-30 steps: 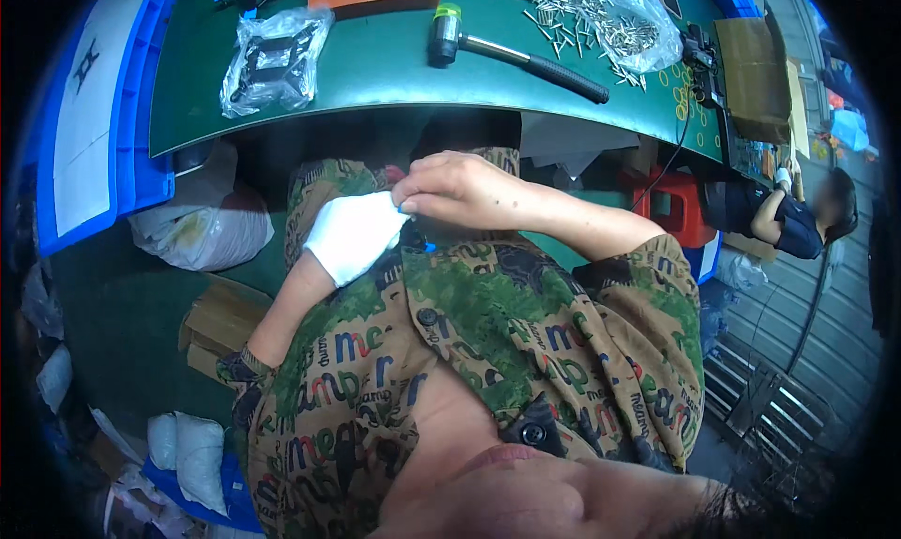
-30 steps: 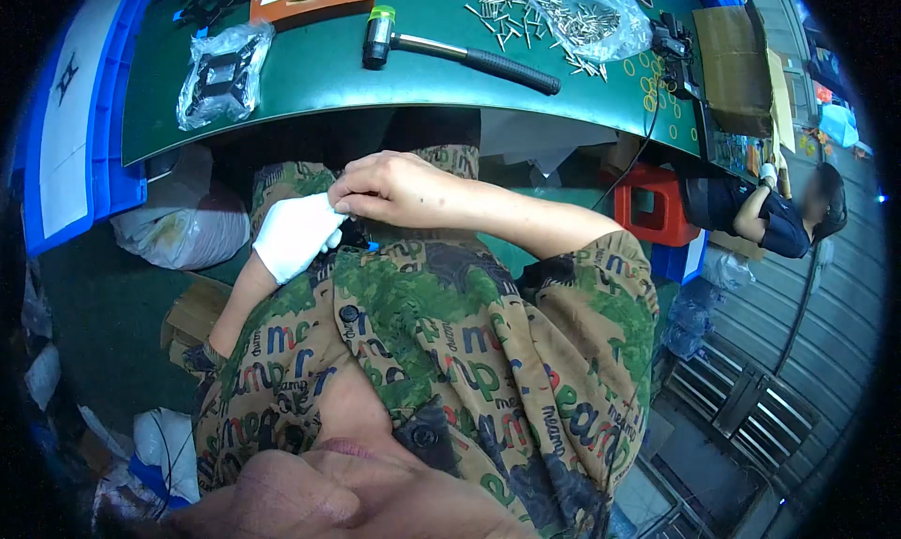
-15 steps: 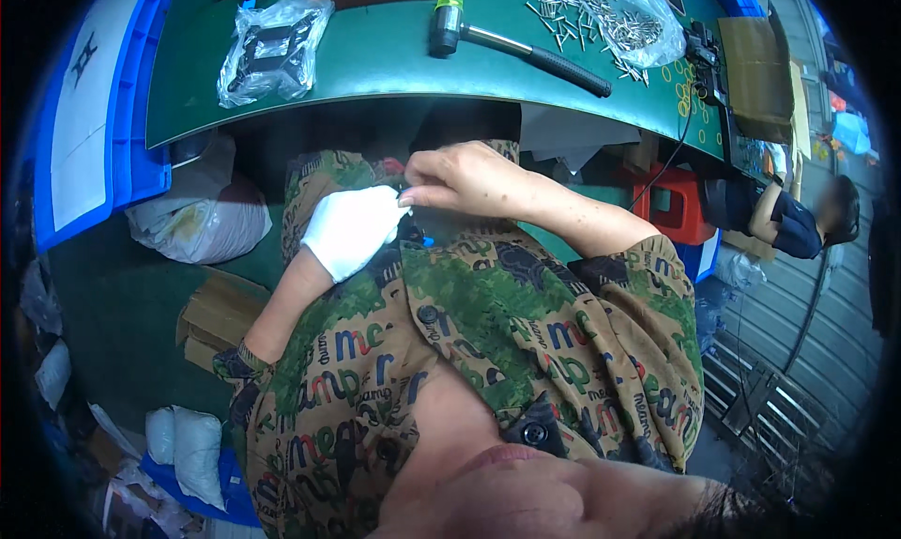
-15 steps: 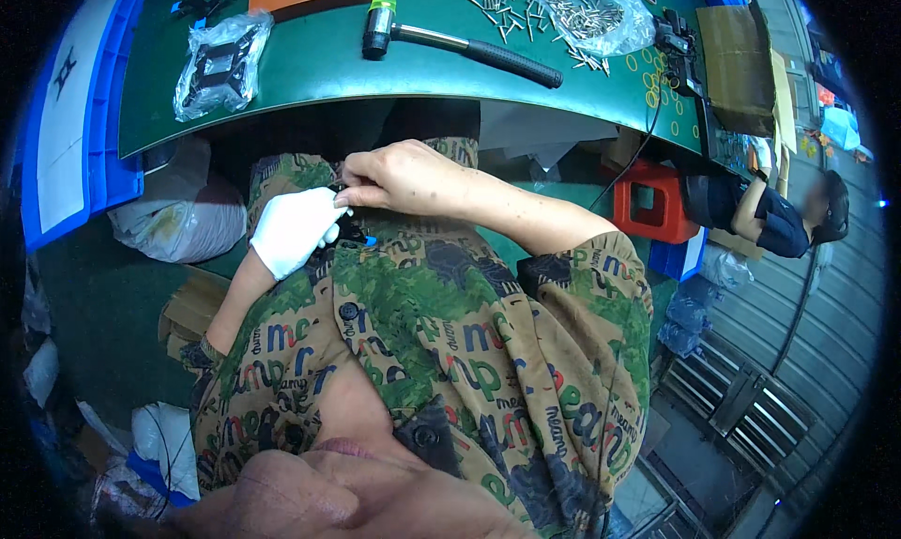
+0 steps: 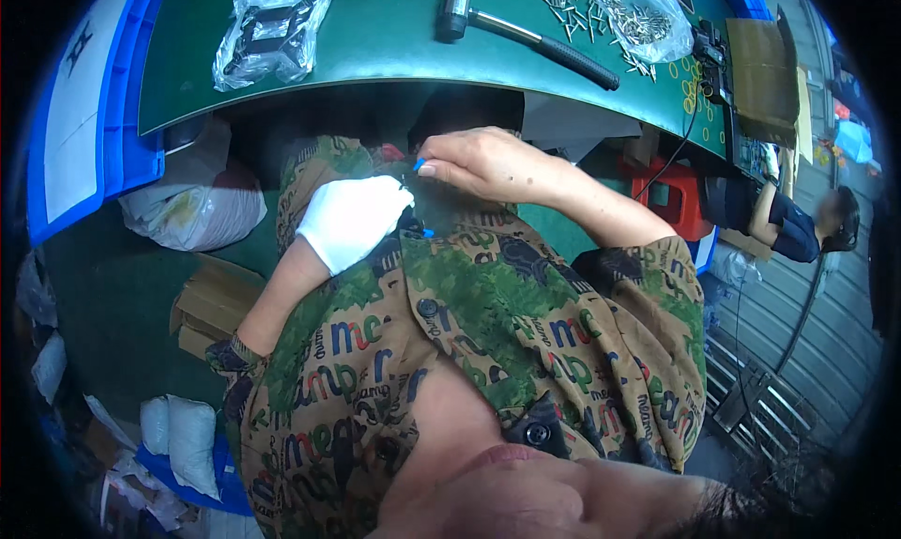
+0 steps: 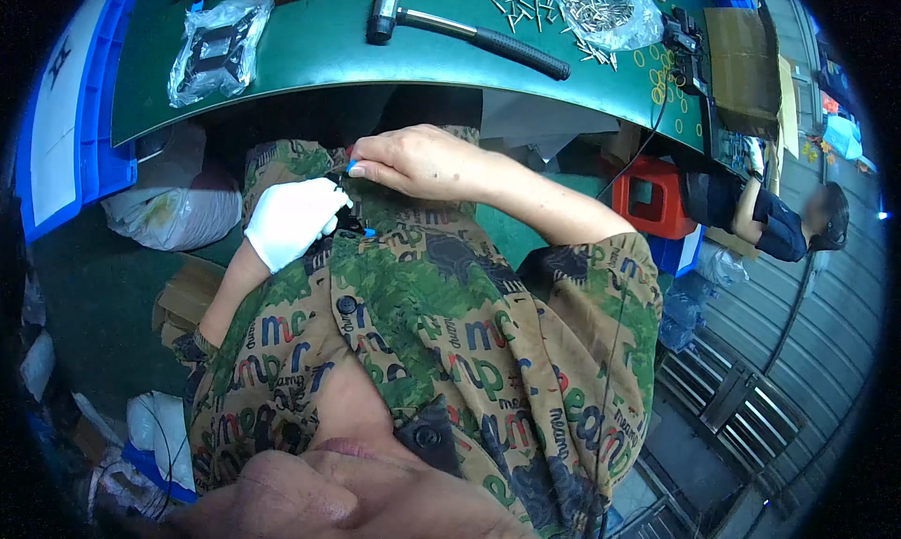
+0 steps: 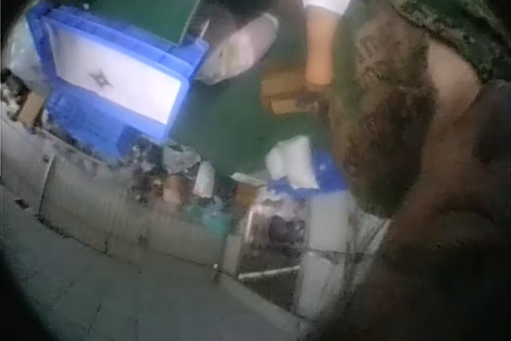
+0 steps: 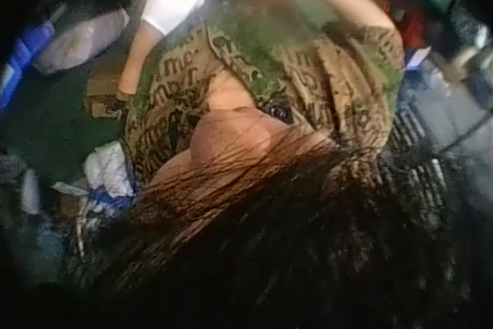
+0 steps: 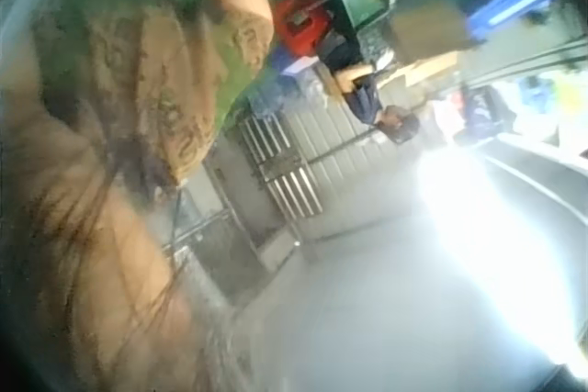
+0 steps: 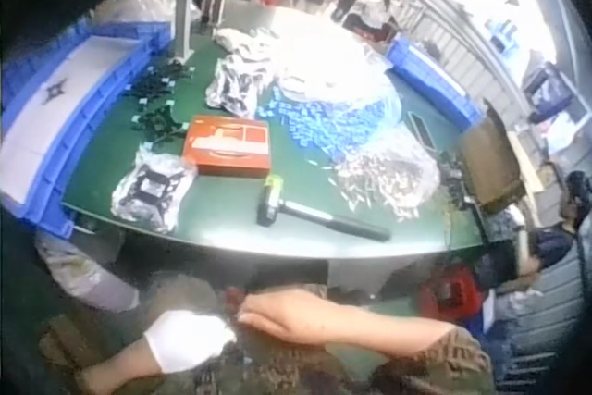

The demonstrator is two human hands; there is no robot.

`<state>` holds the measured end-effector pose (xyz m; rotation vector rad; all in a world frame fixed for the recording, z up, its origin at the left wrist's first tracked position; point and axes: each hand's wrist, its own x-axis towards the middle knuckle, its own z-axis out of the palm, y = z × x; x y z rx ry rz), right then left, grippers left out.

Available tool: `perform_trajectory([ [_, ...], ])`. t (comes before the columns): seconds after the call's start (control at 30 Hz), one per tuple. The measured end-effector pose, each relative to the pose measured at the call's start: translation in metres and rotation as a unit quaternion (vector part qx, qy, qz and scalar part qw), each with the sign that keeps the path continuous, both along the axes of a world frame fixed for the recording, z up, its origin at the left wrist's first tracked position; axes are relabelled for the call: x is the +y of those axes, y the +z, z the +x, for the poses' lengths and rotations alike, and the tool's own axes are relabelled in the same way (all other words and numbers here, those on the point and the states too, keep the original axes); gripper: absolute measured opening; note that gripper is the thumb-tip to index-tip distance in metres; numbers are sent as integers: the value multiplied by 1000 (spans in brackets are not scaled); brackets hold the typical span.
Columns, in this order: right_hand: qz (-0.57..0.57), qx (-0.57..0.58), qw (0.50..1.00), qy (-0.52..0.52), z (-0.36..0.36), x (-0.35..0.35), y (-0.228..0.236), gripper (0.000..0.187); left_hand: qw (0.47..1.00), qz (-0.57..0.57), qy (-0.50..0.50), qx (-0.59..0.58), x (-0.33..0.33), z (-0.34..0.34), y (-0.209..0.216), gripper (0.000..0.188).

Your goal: The person assembles small black plastic components by inserting blue plastic pieces into them. They use a hammer to tap the blue pieces into place and then place the finished assemblies into a clear plastic bag. The process is repeated for multiple units.

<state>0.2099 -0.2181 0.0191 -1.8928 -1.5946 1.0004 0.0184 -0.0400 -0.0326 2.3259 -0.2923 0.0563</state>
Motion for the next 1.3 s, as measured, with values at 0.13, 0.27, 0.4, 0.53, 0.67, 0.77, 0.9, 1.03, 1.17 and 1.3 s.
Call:
perform_trajectory([
  [0.13, 13, -85, 992, 92, 2, 10, 15, 29, 996, 84, -24, -28, -1, 0, -3, 18],
  [0.27, -14, -91, 987, 131, 3, 15, 21, 28, 996, 80, -26, -6, -2, 1, 0, 15],
  [0.4, -12, -63, 989, 131, 1, 13, 16, 29, 998, 57, -4, -20, -4, 5, 11, 17],
  [0.53, -18, -40, 995, 94, 0, 11, 15, 29, 999, 37, 3, -14, -3, 5, 9, 17],
  [0.67, -47, -39, 994, 88, 2, 13, 21, 29, 999, 31, 6, -6, -4, 5, 11, 17],
  [0.77, -26, -34, 994, 96, -1, 11, 18, 29, 999, 53, -4, -13, -4, 6, 11, 17],
  [0.9, -28, -39, 992, 116, -2, 12, 18, 28, 998, 62, -5, -6, -7, 4, 10, 18],
  [1.03, -48, -30, 989, 136, -3, 14, 22, 26, 999, 47, -8, -17, -11, 1, 4, 19],
  [1.17, -50, -25, 989, 140, -7, 8, 15, 26, 999, 45, -10, -27, -15, -3, -8, 19],
  [1.3, -79, 22, 986, 142, -9, 10, 14, 28, 999, 23, -16, -26, -16, -6, -12, 21],
])
